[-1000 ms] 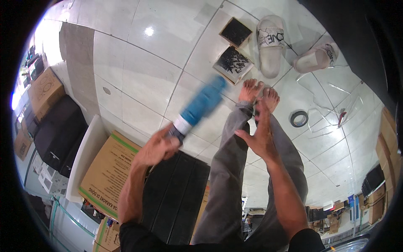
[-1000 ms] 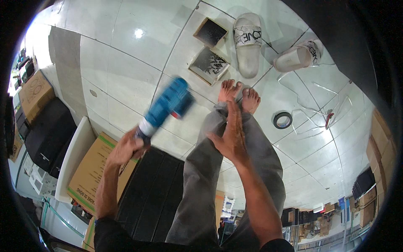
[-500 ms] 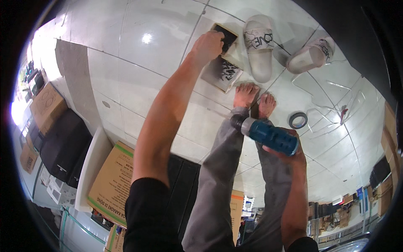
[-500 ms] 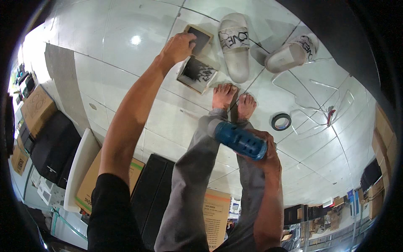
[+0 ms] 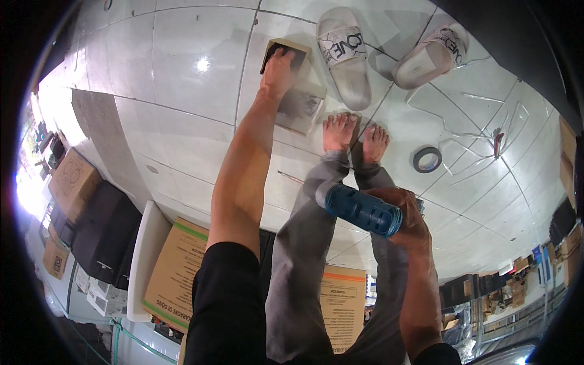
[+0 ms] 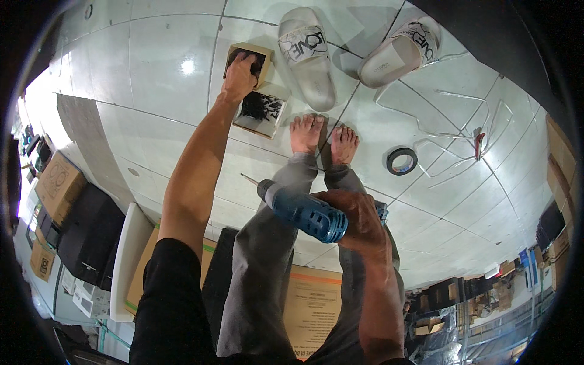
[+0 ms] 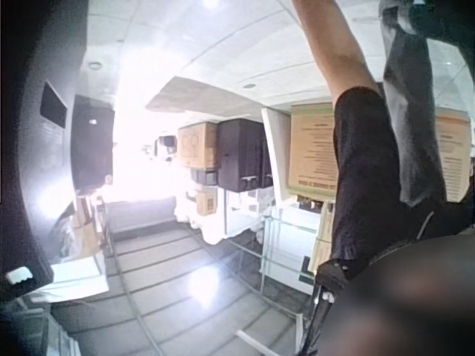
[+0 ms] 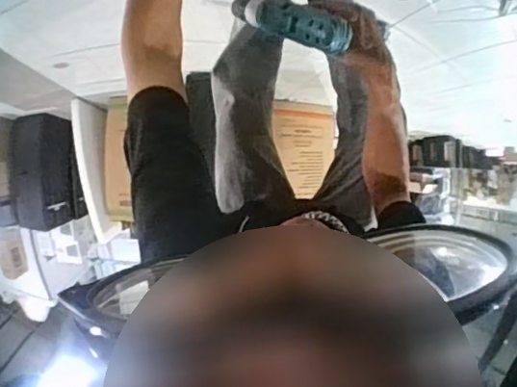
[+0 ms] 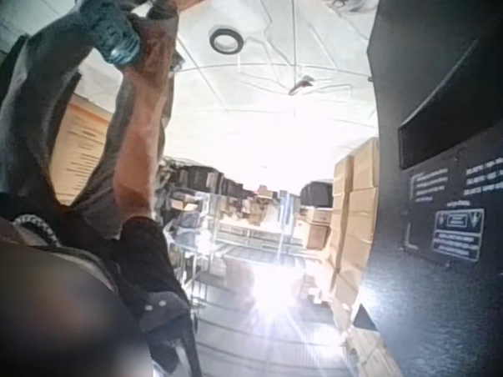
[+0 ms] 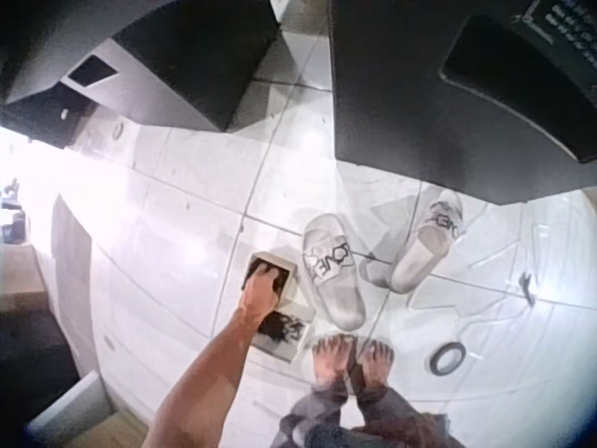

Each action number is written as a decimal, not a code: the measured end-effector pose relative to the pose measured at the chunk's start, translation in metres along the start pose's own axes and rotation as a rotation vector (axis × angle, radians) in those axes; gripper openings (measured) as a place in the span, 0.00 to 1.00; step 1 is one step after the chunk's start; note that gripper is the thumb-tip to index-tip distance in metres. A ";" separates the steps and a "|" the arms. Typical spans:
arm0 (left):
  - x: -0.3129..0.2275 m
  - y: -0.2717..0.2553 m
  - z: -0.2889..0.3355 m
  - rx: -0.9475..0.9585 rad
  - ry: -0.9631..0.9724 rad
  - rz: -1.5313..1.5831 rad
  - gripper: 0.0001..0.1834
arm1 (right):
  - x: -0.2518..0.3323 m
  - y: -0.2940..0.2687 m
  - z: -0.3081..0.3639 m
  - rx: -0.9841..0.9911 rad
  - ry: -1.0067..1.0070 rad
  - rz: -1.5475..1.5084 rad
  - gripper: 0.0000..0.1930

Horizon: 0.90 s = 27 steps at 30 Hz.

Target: The person works inside an open speaker cabinet, applying thermal paste to a heatsink and connecting wires on the circuit board. They then reassemble the speaker by securing the front panel with a cordless drill.

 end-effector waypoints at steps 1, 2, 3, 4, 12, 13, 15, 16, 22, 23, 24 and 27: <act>-0.002 -0.004 0.001 -0.035 0.009 0.005 0.20 | 0.003 -0.004 0.001 -0.037 -0.006 0.004 0.19; -0.002 -0.001 0.004 -0.021 -0.019 -0.001 0.21 | 0.005 -0.007 0.002 -0.038 -0.013 0.063 0.19; -0.005 -0.003 0.006 -0.056 -0.014 0.001 0.21 | 0.006 -0.008 0.003 -0.031 -0.011 0.109 0.19; -0.006 -0.003 0.007 -0.061 -0.021 -0.040 0.21 | 0.005 -0.008 0.003 -0.024 -0.007 0.154 0.19; 0.012 -0.011 0.005 -0.103 -0.060 0.222 0.21 | -0.012 0.003 0.001 0.020 0.033 0.105 0.18; 0.017 -0.016 0.007 -0.140 -0.090 0.305 0.20 | -0.011 0.004 0.001 0.028 0.026 0.102 0.18; 0.025 -0.024 0.016 -0.191 -0.174 0.463 0.18 | -0.012 0.005 0.001 0.038 0.055 0.129 0.18; 0.032 -0.023 0.021 -0.201 -0.254 0.630 0.16 | -0.011 0.005 0.001 0.039 0.061 0.134 0.18; 0.042 -0.021 0.037 -0.257 -0.413 1.282 0.15 | -0.012 0.006 0.002 0.047 0.161 0.131 0.16; 0.043 -0.020 0.039 -0.264 -0.443 1.325 0.15 | -0.009 0.006 0.001 0.032 0.134 0.151 0.16; 0.044 -0.018 0.041 -0.271 -0.473 1.368 0.16 | -0.008 0.006 0.001 0.025 0.119 0.161 0.16; 0.045 -0.015 0.048 -0.316 -0.538 1.460 0.17 | -0.005 0.008 0.000 0.021 0.082 0.183 0.16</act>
Point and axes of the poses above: each hand's wrist, its own z-axis away from the middle knuckle, its own y-axis out of the palm, x = y × z, the point moved 9 cm from there along -z, towards the middle knuckle, and after that the axes turned 1 degree about y, right-handed, at the moved point
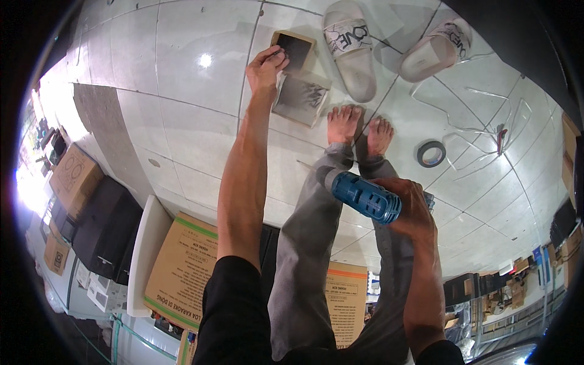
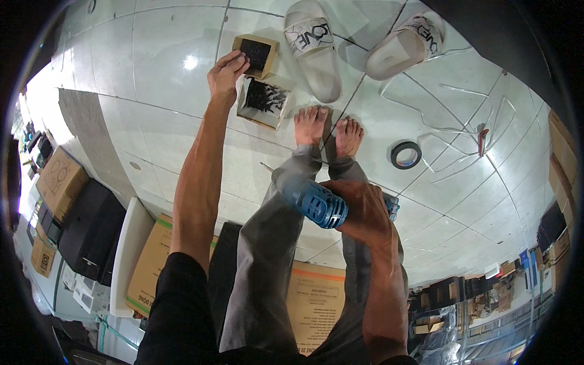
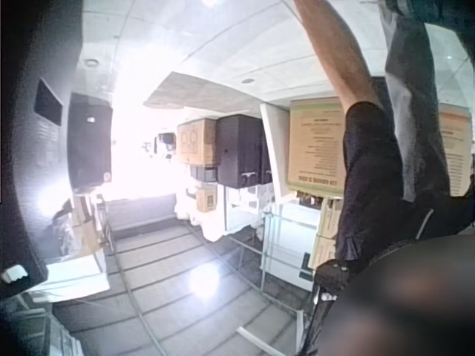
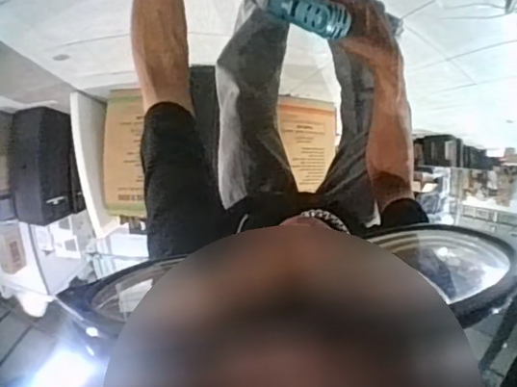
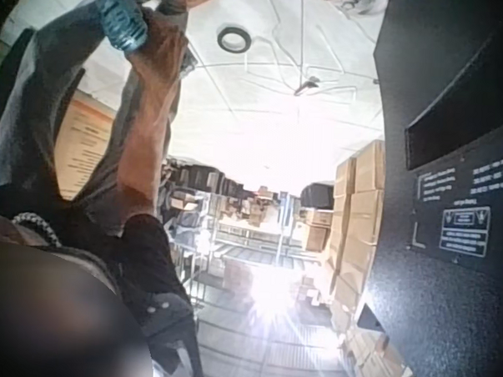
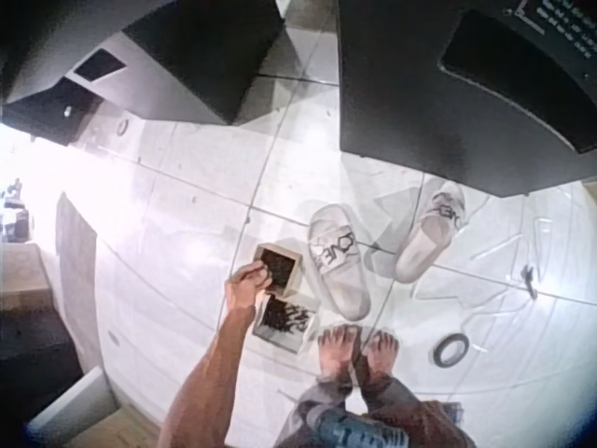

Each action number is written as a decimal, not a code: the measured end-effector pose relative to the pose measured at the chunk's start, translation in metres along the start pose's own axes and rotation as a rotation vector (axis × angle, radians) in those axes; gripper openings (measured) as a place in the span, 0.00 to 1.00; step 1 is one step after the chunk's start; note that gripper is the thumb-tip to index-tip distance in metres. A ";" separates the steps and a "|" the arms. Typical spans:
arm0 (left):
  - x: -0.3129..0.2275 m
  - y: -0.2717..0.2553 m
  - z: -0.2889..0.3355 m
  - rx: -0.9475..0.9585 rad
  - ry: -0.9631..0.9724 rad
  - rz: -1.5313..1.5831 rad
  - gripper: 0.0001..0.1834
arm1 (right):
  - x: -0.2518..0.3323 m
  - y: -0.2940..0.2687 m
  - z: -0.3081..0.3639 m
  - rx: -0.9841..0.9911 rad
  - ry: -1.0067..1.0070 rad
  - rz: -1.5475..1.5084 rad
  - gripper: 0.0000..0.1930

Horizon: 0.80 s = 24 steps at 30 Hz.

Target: The person works inside an open speaker cabinet, applying thermal paste to a heatsink and connecting wires on the circuit board. They then reassemble the speaker by securing the front panel with a cordless drill.

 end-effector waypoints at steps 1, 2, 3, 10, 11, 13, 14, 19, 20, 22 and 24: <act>0.001 -0.001 0.001 -0.014 -0.003 0.015 0.17 | 0.001 0.001 0.000 0.000 -0.010 0.005 0.16; 0.001 -0.001 0.002 -0.023 -0.002 0.033 0.18 | -0.001 0.002 0.000 0.009 0.004 0.003 0.16; 0.002 -0.002 0.003 -0.033 -0.001 0.052 0.18 | -0.002 0.004 0.000 0.017 0.020 0.000 0.17; 0.008 -0.003 0.005 -0.056 -0.015 0.096 0.18 | -0.006 0.010 0.000 0.057 0.070 0.044 0.17; 0.009 -0.003 0.005 -0.059 -0.022 0.118 0.18 | -0.005 0.010 0.000 0.057 0.073 0.049 0.16; 0.011 -0.003 0.004 -0.063 -0.038 0.173 0.17 | -0.005 0.010 0.001 0.057 0.079 0.057 0.16; 0.012 -0.003 0.003 -0.063 -0.047 0.208 0.17 | -0.005 0.010 0.001 0.053 0.078 0.051 0.15; 0.015 -0.001 0.002 -0.074 -0.114 0.370 0.12 | -0.003 0.007 0.003 0.036 0.076 0.011 0.15; 0.016 0.000 0.003 -0.063 -0.152 0.401 0.12 | -0.004 0.008 0.003 0.040 0.093 0.013 0.15; 0.016 0.006 0.006 -0.020 -0.213 0.477 0.11 | -0.005 0.007 0.004 0.033 0.102 0.022 0.15; 0.014 0.015 0.010 0.052 -0.263 0.567 0.12 | -0.007 0.007 0.005 0.029 0.121 0.001 0.15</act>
Point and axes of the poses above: each hand's wrist, its own z-axis away from the middle knuckle, its own y-axis out of the palm, x = y × z, the point moved 9 cm from there along -z, towards the middle knuckle, and after that the axes turned 1 degree about y, right-handed, at the moved point
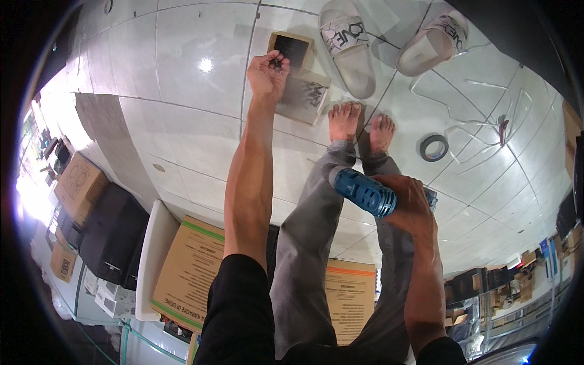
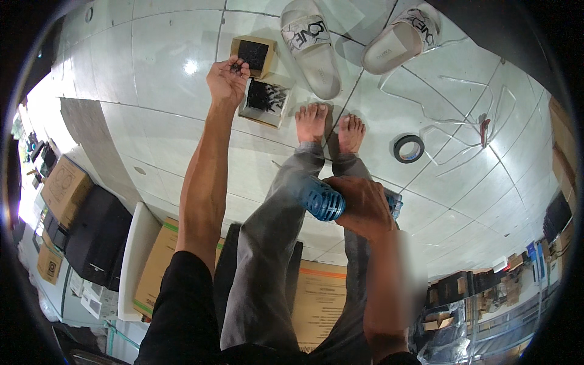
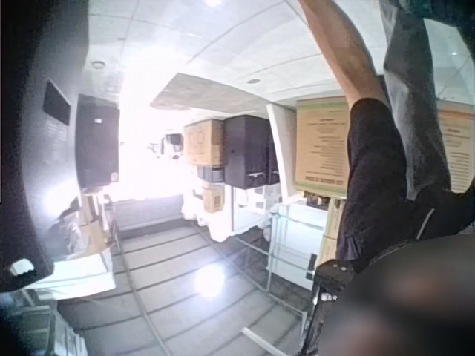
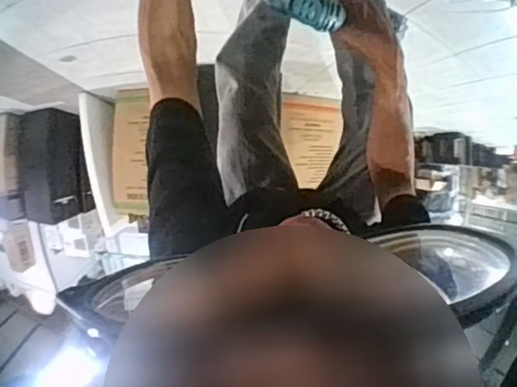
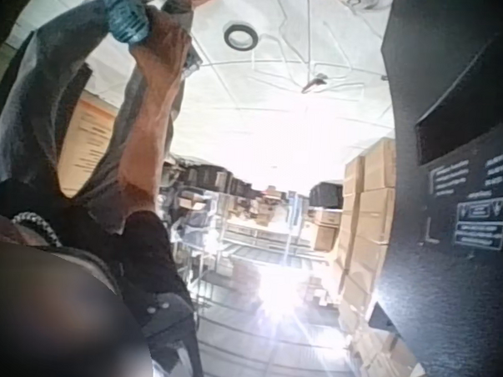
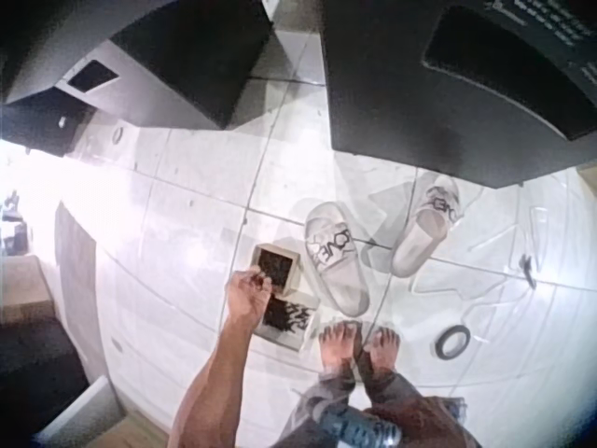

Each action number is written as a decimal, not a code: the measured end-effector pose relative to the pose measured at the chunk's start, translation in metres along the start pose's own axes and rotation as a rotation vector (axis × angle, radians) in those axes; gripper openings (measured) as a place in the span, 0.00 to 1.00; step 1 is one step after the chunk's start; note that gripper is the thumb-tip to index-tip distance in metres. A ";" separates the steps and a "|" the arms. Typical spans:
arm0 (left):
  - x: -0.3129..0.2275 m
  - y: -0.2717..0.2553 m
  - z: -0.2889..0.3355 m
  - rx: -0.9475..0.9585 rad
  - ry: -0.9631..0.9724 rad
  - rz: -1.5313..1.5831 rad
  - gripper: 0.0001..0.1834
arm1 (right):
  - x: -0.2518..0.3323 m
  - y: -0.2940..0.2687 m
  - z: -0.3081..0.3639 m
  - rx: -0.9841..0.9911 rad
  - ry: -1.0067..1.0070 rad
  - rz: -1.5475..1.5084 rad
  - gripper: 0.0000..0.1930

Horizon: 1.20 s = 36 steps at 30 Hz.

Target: The person works inside an open speaker cabinet, applying thermal paste to a heatsink and connecting wires on the circuit board. They then reassemble the speaker by securing the front panel with a cordless drill.

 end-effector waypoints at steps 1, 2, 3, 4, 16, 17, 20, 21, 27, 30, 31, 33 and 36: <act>0.000 0.003 0.002 0.015 -0.026 0.004 0.11 | -0.002 0.000 0.001 -0.002 0.008 -0.012 0.16; 0.000 0.007 0.005 0.035 -0.054 0.011 0.11 | -0.005 0.001 0.002 0.006 0.028 -0.023 0.16; 0.000 0.008 0.008 0.024 -0.089 0.014 0.10 | -0.008 0.002 0.004 0.015 0.049 -0.036 0.16; -0.001 0.014 0.012 0.070 -0.117 0.010 0.09 | -0.009 0.002 0.006 0.014 0.039 -0.053 0.16; -0.040 0.091 0.228 0.287 -0.385 -0.258 0.14 | 0.041 -0.061 0.186 -0.290 -0.247 -0.103 0.17; -0.046 0.110 0.260 0.350 -0.402 -0.350 0.15 | 0.052 -0.071 0.217 -0.283 -0.327 -0.075 0.15; -0.061 0.172 0.355 0.446 -0.434 -0.539 0.15 | 0.050 -0.098 0.314 -0.278 -0.181 -0.276 0.17; -0.066 0.196 0.384 0.466 -0.427 -0.597 0.15 | 0.055 -0.108 0.350 -0.341 -0.205 -0.297 0.20; -0.073 0.358 0.543 0.688 -0.450 -0.560 0.10 | 0.046 -0.141 0.523 -0.724 -0.192 -0.757 0.21; -0.067 0.426 0.603 0.845 -0.490 -0.579 0.12 | 0.040 -0.148 0.573 -0.735 -0.090 -0.919 0.18; -0.067 0.447 0.621 0.922 -0.507 -0.580 0.14 | 0.045 -0.152 0.588 -0.774 -0.116 -1.008 0.17; -0.070 0.479 0.639 0.890 -0.448 -0.611 0.15 | 0.057 -0.166 0.606 -0.849 -0.140 -1.208 0.20; -0.071 0.527 0.654 0.890 -0.394 -0.587 0.17 | 0.084 -0.203 0.619 -0.886 -0.166 -1.229 0.20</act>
Point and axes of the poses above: each hand's wrist, its own z-axis away from the middle knuckle, its own y-axis out of the palm, x = y × z, the point moved 9 cm from there along -z, towards the middle knuckle, and after that the axes turned 1 degree about y, right-handed, at the moved point
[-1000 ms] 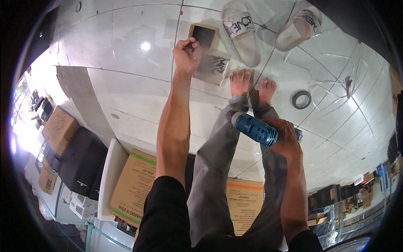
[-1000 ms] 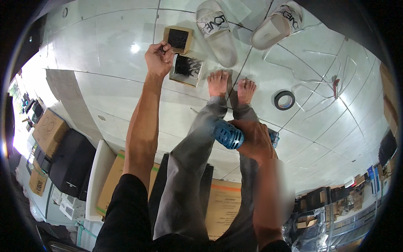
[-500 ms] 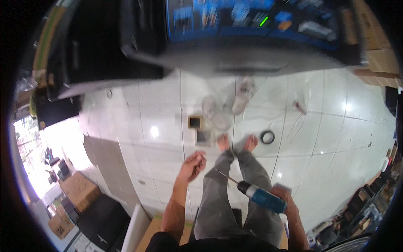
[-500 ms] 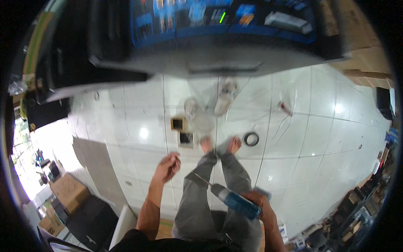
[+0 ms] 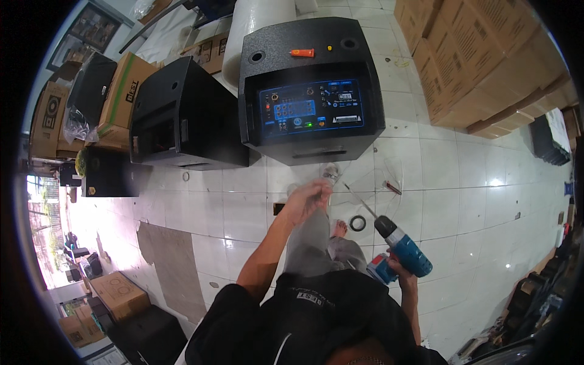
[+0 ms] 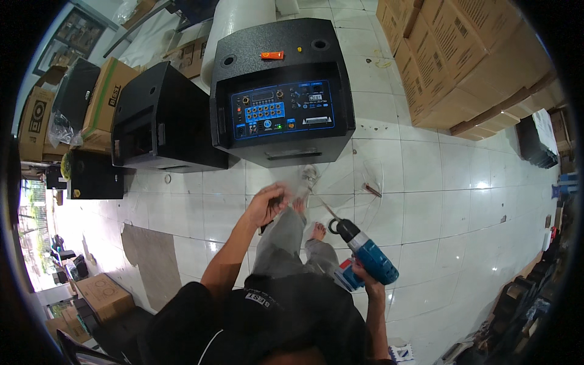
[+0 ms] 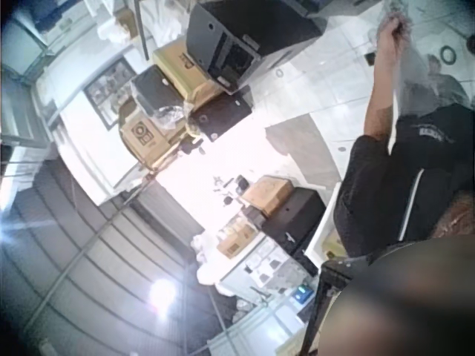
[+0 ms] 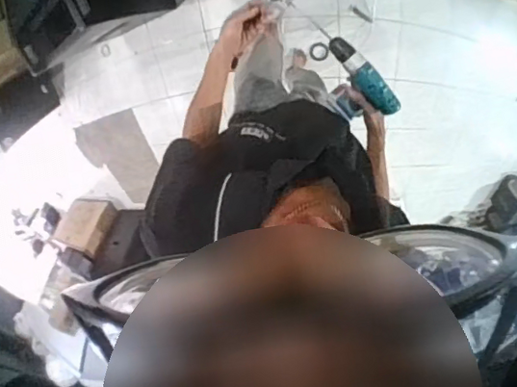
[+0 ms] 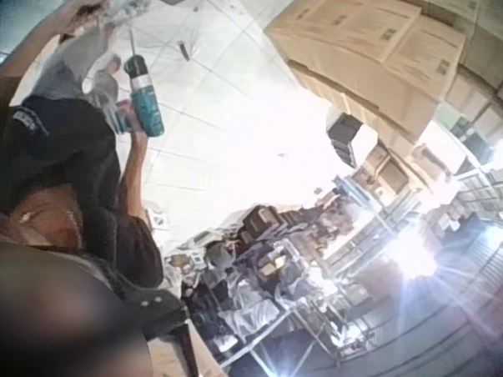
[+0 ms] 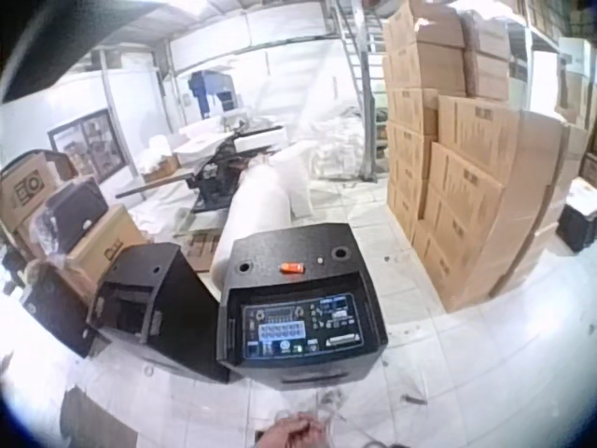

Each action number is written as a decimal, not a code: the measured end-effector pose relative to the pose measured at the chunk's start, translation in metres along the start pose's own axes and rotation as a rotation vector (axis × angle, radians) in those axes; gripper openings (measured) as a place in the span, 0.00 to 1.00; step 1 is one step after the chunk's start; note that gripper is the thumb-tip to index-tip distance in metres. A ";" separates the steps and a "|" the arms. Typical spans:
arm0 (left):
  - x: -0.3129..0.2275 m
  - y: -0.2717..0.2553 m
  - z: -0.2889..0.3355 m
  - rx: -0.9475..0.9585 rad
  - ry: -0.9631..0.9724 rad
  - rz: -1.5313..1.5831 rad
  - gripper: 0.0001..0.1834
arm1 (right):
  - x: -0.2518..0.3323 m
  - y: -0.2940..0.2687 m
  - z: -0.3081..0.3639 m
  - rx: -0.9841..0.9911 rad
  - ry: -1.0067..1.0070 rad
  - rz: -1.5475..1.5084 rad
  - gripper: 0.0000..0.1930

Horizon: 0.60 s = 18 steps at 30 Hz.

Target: The person works inside an open speaker cabinet, applying thermal paste to a heatsink and connecting wires on the circuit board. They then reassemble the speaker by securing the front panel with a cordless drill.

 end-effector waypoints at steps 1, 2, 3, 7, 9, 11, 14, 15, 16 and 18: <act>-0.010 0.008 -0.010 -0.030 0.012 -0.005 0.17 | 0.017 0.007 -0.002 0.009 -0.048 -0.029 0.20; -0.020 0.018 -0.019 -0.011 0.035 0.022 0.18 | 0.031 0.011 -0.004 -0.050 -0.088 0.022 0.19; -0.026 0.022 -0.027 -0.034 0.045 0.033 0.18 | 0.041 0.017 -0.003 -0.046 -0.099 0.027 0.19; -0.057 0.043 -0.073 0.013 0.079 0.028 0.18 | 0.082 0.035 -0.024 -0.037 -0.161 0.053 0.19; -0.070 0.051 -0.093 0.095 0.038 0.019 0.17 | 0.102 0.045 -0.039 -0.048 -0.193 0.053 0.19; -0.083 0.054 -0.115 0.102 -0.039 -0.023 0.16 | 0.119 0.055 -0.057 -0.110 -0.216 0.064 0.20; -0.107 0.056 -0.144 0.109 -0.120 -0.162 0.15 | 0.144 0.071 -0.066 -0.171 -0.169 0.071 0.20; -0.117 0.059 -0.154 0.149 -0.148 -0.147 0.15 | 0.152 0.076 -0.071 -0.178 -0.144 0.065 0.20; -0.124 0.062 -0.162 0.189 -0.175 -0.131 0.15 | 0.160 0.081 -0.075 -0.184 -0.119 0.059 0.20; -0.133 0.065 -0.178 0.223 -0.214 -0.124 0.16 | 0.173 0.090 -0.081 -0.205 -0.086 0.096 0.20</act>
Point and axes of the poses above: each hand's wrist, its own z-axis away from the middle knuckle, its own y-axis out of the palm, x = y × z, the point moved 9 cm from there along -z, towards the middle knuckle, and after that the axes turned 1 degree about y, right-handed, at the moved point
